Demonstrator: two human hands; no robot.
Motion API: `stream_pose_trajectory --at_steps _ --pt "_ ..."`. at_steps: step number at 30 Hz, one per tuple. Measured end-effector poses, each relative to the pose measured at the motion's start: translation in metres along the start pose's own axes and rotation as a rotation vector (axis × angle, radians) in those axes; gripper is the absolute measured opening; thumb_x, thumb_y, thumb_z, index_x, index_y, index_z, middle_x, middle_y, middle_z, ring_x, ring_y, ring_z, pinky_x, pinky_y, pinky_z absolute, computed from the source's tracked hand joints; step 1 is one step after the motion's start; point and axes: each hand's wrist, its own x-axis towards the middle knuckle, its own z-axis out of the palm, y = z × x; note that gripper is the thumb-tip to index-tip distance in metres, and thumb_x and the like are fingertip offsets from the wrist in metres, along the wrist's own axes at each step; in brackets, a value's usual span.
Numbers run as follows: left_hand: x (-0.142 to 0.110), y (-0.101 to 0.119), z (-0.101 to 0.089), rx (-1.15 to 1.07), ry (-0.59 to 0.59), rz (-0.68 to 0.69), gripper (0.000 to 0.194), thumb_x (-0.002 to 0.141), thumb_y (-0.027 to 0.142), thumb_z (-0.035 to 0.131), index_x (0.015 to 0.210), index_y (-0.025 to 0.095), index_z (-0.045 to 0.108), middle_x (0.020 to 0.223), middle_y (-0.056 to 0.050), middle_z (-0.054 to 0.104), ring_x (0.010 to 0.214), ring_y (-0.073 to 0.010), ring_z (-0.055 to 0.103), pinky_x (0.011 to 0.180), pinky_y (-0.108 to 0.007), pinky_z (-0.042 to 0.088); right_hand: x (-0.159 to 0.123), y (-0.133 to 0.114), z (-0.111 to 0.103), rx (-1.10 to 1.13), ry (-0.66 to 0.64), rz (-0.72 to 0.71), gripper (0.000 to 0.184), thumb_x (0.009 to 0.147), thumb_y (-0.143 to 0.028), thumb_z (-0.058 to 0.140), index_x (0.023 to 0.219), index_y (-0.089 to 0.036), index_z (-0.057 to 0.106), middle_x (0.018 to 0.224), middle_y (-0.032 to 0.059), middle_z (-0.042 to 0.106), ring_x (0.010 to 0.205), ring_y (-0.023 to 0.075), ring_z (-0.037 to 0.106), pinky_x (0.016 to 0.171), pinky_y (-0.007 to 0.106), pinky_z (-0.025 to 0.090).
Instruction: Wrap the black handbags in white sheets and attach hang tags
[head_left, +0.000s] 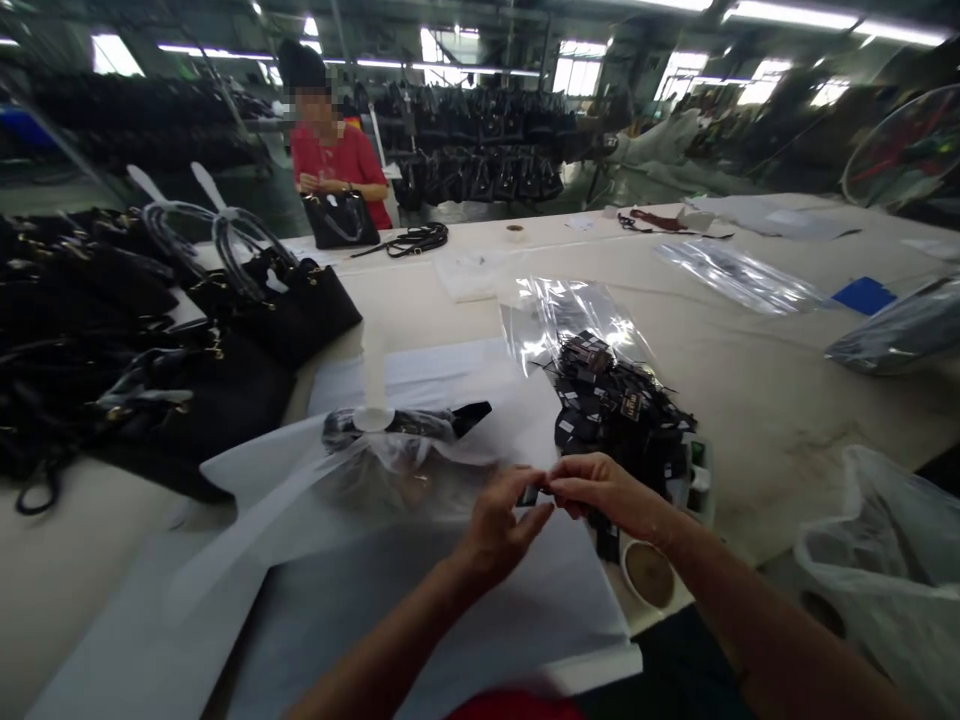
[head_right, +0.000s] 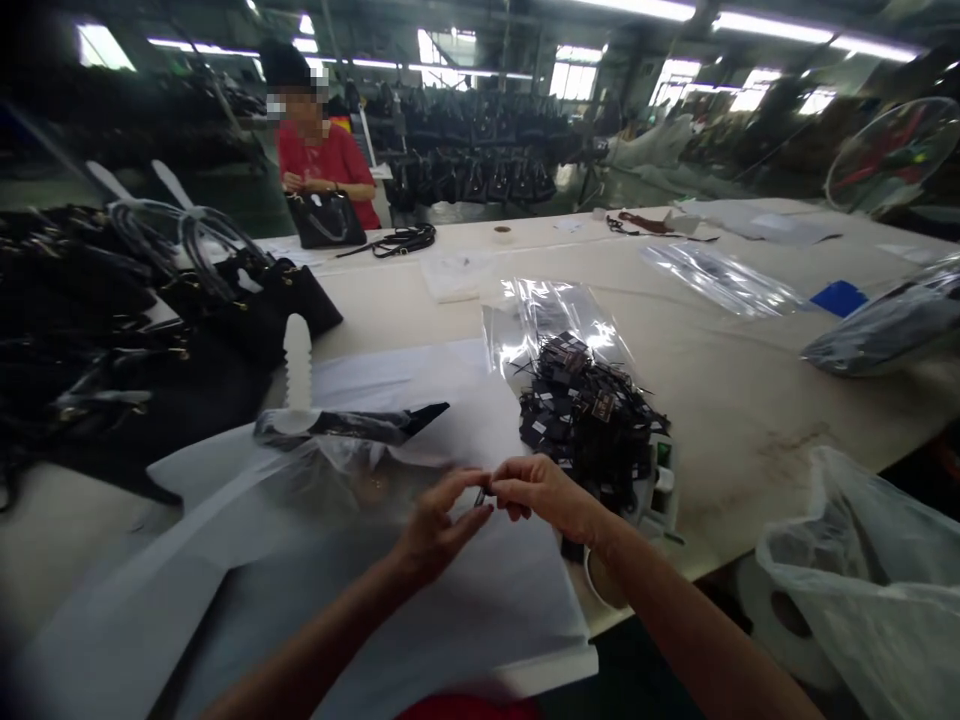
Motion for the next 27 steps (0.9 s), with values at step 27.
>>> stream_pose_trajectory --at_steps 27 --pt "-0.103 -0.041 -0.009 0.273 0.344 -0.029 0.011 0.083 0.023 0.054 0.084 0.017 0.064 0.076 -0.005 0.066 0.076 -0.0167 0.061 0.072 -0.027 0.049 0.021 0.048 0.117 0.76 0.272 0.022 0.032 0.06 -0.041 0.076 0.077 -0.018 0.064 0.052 -0.0057 0.05 0.048 0.0082 0.045 0.057 0.026 0.045"
